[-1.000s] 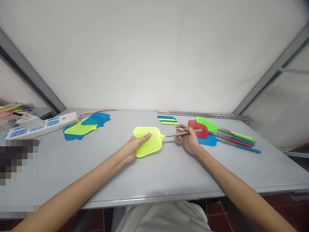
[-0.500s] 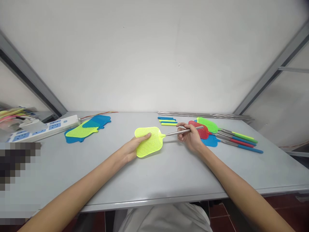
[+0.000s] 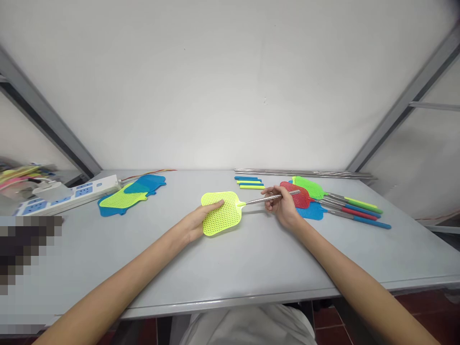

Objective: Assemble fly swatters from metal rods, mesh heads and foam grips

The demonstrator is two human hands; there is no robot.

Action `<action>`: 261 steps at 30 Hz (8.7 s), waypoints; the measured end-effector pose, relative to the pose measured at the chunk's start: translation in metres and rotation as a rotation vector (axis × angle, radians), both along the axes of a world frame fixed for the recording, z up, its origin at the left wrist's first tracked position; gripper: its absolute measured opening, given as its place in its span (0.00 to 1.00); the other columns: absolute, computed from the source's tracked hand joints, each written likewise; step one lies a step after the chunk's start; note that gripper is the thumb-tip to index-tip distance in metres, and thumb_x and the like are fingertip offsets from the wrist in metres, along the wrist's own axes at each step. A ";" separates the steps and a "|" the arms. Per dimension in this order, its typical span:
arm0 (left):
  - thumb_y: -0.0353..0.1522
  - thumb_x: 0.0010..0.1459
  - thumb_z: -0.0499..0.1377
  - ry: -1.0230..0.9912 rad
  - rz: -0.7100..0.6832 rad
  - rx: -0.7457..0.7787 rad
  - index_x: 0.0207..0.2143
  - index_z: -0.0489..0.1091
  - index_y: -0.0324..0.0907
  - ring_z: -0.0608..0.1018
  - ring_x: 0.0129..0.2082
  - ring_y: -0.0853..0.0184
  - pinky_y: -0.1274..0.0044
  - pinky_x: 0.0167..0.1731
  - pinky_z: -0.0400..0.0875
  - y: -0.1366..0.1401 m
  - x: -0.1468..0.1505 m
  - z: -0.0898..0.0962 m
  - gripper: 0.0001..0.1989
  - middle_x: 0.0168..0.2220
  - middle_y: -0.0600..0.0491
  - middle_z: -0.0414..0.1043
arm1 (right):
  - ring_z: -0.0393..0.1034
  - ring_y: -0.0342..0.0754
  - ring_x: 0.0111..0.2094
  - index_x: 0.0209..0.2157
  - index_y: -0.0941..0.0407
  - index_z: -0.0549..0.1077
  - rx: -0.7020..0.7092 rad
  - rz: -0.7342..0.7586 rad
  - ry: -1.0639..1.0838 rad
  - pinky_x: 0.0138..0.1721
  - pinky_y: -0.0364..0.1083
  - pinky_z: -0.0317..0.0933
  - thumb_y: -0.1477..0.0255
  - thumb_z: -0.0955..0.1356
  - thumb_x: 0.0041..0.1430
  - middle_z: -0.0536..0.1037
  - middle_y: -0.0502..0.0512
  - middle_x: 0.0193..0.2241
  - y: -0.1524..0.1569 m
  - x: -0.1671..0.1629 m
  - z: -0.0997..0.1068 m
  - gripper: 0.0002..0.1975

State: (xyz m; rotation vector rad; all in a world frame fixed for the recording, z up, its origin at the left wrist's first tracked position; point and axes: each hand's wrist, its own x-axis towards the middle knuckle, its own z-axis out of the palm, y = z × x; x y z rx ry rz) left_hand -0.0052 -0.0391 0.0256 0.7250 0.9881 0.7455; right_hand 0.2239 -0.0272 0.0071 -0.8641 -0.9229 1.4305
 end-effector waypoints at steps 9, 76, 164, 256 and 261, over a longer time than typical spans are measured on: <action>0.36 0.46 0.61 0.017 0.020 0.051 0.37 0.69 0.39 0.75 0.37 0.63 0.76 0.37 0.71 0.000 -0.002 0.001 0.15 0.41 0.47 0.71 | 0.52 0.39 0.13 0.23 0.59 0.70 -0.034 0.000 -0.134 0.15 0.39 0.48 0.63 0.57 0.51 0.61 0.49 0.11 0.000 0.000 0.001 0.17; 0.25 0.57 0.47 0.532 -0.534 1.801 0.57 0.47 0.40 0.60 0.54 0.64 0.68 0.54 0.57 -0.042 0.014 -0.023 0.25 0.54 0.46 0.57 | 0.41 0.37 0.09 0.08 0.57 0.48 0.036 -0.252 0.335 0.12 0.40 0.38 0.68 0.58 0.50 0.45 0.44 0.06 -0.019 -0.018 0.001 0.20; 0.35 0.53 0.54 0.617 0.520 1.061 0.53 0.54 0.48 0.60 0.54 0.63 0.71 0.51 0.56 0.005 -0.008 -0.004 0.24 0.57 0.52 0.50 | 0.46 0.35 0.12 0.25 0.58 0.64 -0.207 -0.148 0.211 0.14 0.37 0.46 0.69 0.62 0.51 0.55 0.43 0.13 -0.002 0.007 0.015 0.07; 0.41 0.53 0.52 0.164 0.125 0.647 0.34 0.68 0.38 0.75 0.25 0.67 0.73 0.33 0.67 -0.014 0.014 -0.011 0.15 0.35 0.47 0.72 | 0.54 0.39 0.19 0.32 0.55 0.73 0.324 0.230 -1.028 0.19 0.38 0.47 0.65 0.66 0.45 0.62 0.46 0.16 0.006 0.011 -0.006 0.12; 0.39 0.53 0.53 0.115 0.137 0.624 0.32 0.67 0.36 0.75 0.25 0.66 0.72 0.34 0.67 -0.013 0.015 -0.010 0.13 0.33 0.48 0.72 | 0.59 0.42 0.24 0.31 0.55 0.73 0.278 0.208 -1.072 0.25 0.41 0.52 0.65 0.66 0.46 0.68 0.49 0.22 0.007 0.010 -0.007 0.11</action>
